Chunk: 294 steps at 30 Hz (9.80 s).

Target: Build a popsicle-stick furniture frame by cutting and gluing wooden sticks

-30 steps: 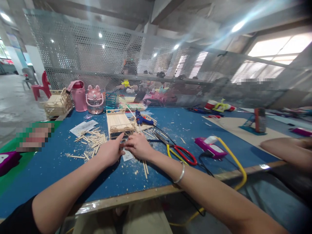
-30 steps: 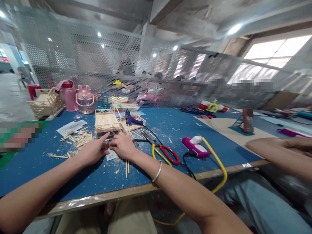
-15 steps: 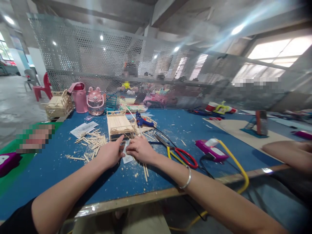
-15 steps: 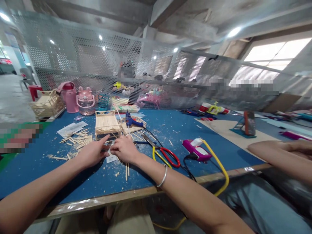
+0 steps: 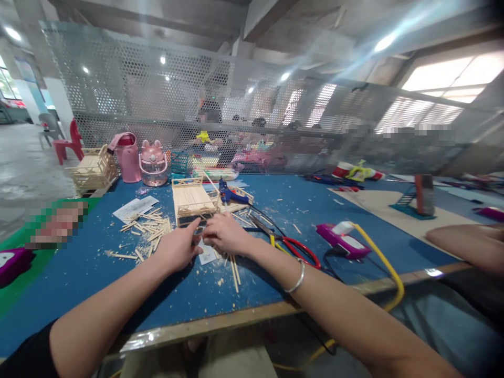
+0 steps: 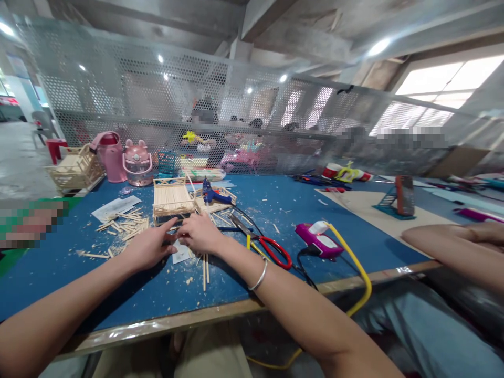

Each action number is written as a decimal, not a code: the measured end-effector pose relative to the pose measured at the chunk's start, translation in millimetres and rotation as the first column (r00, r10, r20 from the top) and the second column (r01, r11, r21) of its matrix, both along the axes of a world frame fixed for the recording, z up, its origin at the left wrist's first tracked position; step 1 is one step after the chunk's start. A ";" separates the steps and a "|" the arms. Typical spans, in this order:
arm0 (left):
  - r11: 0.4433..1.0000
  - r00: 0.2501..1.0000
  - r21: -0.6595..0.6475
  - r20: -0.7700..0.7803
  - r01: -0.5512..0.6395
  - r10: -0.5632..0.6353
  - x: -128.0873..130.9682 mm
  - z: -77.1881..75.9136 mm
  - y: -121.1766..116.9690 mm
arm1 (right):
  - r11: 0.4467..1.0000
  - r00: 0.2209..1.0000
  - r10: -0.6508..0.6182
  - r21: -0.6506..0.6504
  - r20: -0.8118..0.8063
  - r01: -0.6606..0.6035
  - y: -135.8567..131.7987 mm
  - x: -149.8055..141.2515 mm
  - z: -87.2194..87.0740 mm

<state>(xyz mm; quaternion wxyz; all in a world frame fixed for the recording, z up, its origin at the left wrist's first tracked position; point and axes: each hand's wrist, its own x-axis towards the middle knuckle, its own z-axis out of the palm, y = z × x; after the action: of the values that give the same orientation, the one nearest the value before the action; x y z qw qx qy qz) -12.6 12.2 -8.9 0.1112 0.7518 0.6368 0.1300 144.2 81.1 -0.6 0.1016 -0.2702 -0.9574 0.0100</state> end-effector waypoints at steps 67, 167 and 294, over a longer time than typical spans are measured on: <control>0.996 0.972 -0.063 -0.223 0.065 -0.078 2.0 12.0 -4.5 | 0.991 0.932 0.013 0.119 0.363 -0.060 -13.6 -4.5 8.6; 0.990 0.975 -0.127 -0.206 0.056 -0.082 -1.3 13.9 2.2 | 0.994 0.924 -0.058 0.111 0.377 0.017 -11.4 -12.8 13.1; 0.975 0.988 0.219 0.136 0.043 -0.074 -6.7 7.2 -0.6 | 0.960 0.997 -0.039 -0.279 -0.071 0.018 -0.1 11.6 17.3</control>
<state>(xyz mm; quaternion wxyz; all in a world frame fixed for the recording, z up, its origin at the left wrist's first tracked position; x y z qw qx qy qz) -19.3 11.7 -1.6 0.0783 0.7666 0.5867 0.2489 155.8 81.0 16.6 0.0989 -0.2949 -0.9380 0.1531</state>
